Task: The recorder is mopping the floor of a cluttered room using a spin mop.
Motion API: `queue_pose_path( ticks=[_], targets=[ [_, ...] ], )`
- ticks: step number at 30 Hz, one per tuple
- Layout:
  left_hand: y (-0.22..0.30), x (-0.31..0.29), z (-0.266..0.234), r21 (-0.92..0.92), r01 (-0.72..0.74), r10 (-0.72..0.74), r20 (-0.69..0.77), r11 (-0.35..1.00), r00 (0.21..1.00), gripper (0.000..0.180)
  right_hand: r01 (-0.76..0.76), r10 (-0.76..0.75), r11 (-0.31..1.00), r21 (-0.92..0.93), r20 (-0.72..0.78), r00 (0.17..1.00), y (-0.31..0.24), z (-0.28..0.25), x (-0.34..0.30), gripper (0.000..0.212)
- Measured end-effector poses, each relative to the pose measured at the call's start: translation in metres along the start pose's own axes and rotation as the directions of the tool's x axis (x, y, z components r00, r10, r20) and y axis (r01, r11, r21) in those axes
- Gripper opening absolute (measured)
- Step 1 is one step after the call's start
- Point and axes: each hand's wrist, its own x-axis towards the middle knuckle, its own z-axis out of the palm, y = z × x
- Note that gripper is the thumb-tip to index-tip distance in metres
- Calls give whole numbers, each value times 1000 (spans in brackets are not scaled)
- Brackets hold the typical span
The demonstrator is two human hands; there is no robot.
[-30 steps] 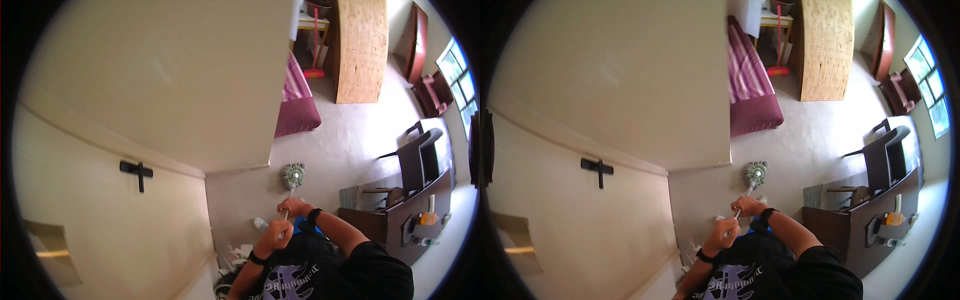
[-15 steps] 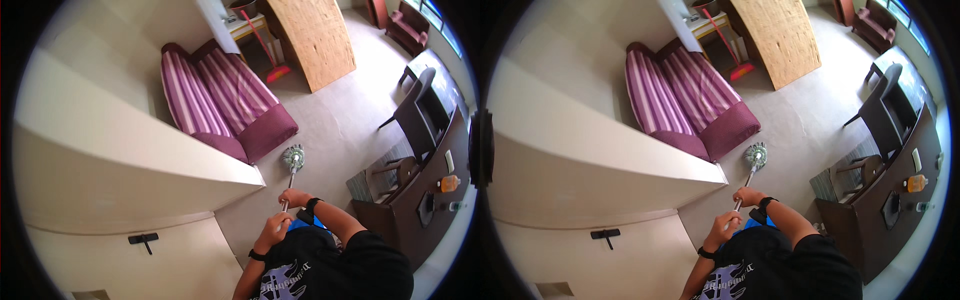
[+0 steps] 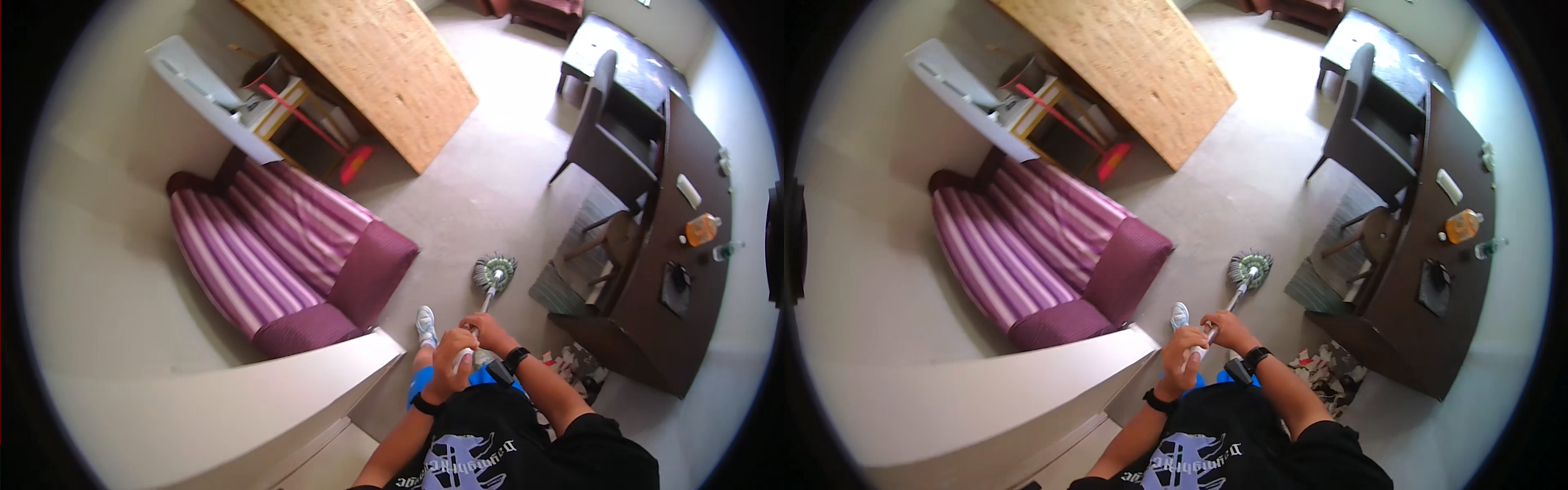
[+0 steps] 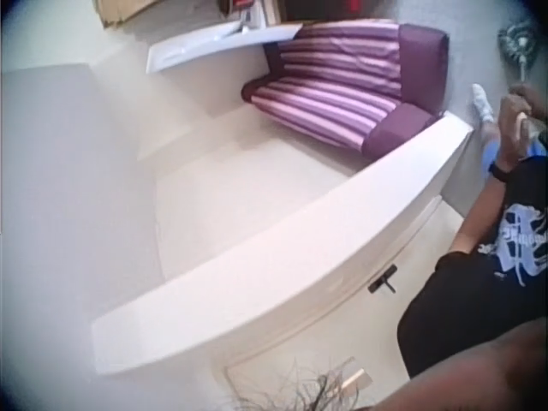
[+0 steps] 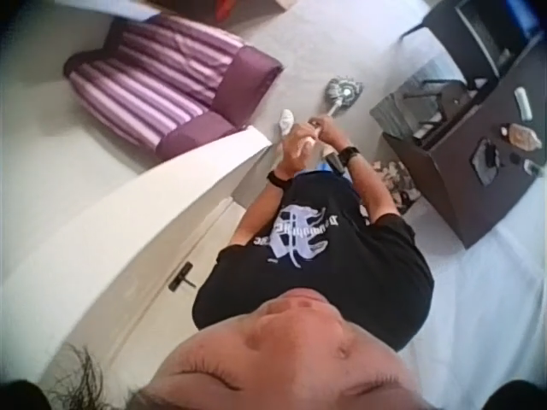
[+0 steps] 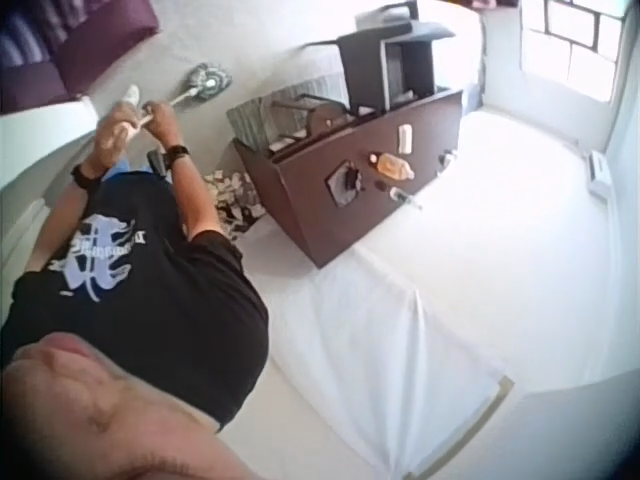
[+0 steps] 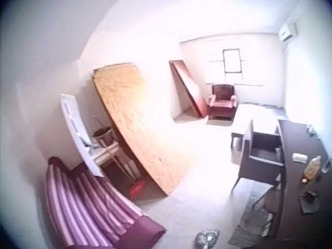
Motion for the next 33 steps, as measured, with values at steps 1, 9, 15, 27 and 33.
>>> queue_pose_path(
  ticks=[1,9,15,27,33],
  targets=[
    [-10,11,2,-32,-8,9,2,999,1000,19,-37,37,999,9,-43,998,-3,-10,7,21],
    [-38,118,-63,-310,253,-61,518,916,853,21,-277,269,930,242,65,961,-21,-19,76,25],
    [-39,150,-73,-162,-73,169,721,984,672,15,-104,222,939,328,-345,912,-74,19,94,18],
    [-88,231,-64,-188,-49,167,687,981,707,9,-46,94,988,146,-339,936,-40,-95,223,6],
    [-154,342,-17,-123,74,21,632,990,775,8,-66,86,996,58,-460,884,45,-185,306,12]
  ],
)
